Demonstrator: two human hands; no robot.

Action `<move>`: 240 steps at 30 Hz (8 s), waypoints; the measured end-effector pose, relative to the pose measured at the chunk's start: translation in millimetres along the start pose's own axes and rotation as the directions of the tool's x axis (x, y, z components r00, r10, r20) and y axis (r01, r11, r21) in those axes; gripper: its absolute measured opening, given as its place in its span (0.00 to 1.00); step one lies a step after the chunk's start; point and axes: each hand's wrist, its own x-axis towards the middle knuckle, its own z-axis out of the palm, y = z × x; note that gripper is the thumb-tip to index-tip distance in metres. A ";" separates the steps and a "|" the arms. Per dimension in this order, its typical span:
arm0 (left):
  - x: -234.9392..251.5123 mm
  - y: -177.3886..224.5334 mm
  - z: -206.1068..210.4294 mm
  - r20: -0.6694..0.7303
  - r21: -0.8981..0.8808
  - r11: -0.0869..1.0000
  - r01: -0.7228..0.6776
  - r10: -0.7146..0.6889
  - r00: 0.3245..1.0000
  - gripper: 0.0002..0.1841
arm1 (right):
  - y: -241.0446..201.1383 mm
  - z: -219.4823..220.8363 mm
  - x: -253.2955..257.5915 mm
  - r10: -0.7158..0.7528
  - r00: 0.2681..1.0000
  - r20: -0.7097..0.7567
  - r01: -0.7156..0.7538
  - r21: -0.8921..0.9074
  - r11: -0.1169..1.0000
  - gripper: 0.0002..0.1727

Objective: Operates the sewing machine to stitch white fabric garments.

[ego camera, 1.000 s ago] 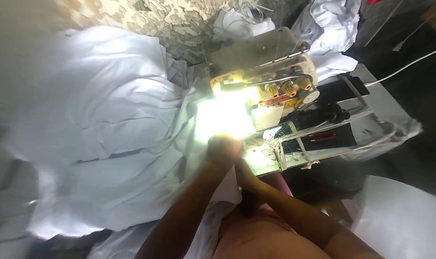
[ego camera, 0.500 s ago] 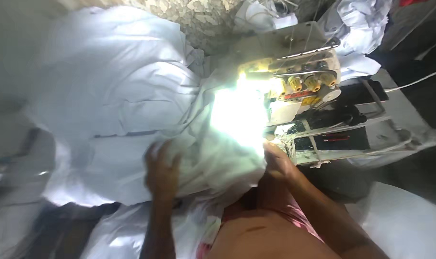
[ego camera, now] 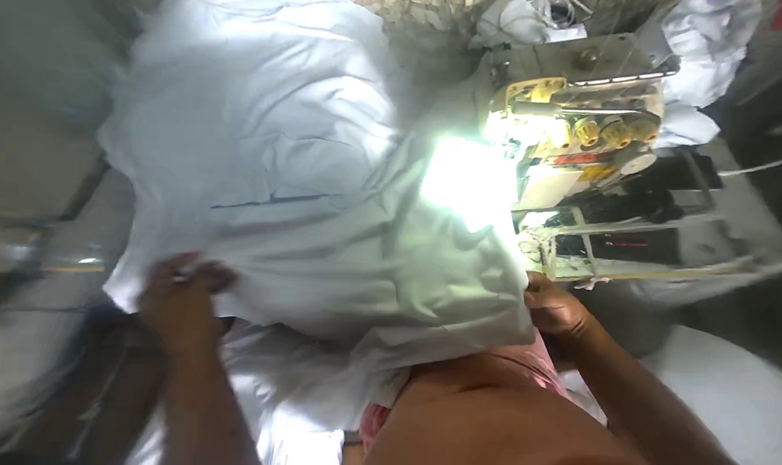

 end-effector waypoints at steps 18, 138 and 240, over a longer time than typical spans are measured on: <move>-68.4 31.7 150.1 0.378 0.144 0.645 -0.751 0.665 0.644 0.23 | 85.0 8.7 -27.8 -0.057 0.923 -0.380 -0.152 -0.497 0.855 0.05; -90.3 205.1 127.8 -0.128 -0.225 0.340 -0.913 0.919 0.374 0.09 | -60.6 0.2 110.1 -0.833 0.549 0.071 0.032 -0.997 -0.064 0.09; -66.6 223.2 201.0 0.236 -0.348 0.589 -0.729 0.808 0.540 0.08 | -56.0 -32.6 75.2 -0.584 0.811 -0.040 0.207 -0.914 0.349 0.10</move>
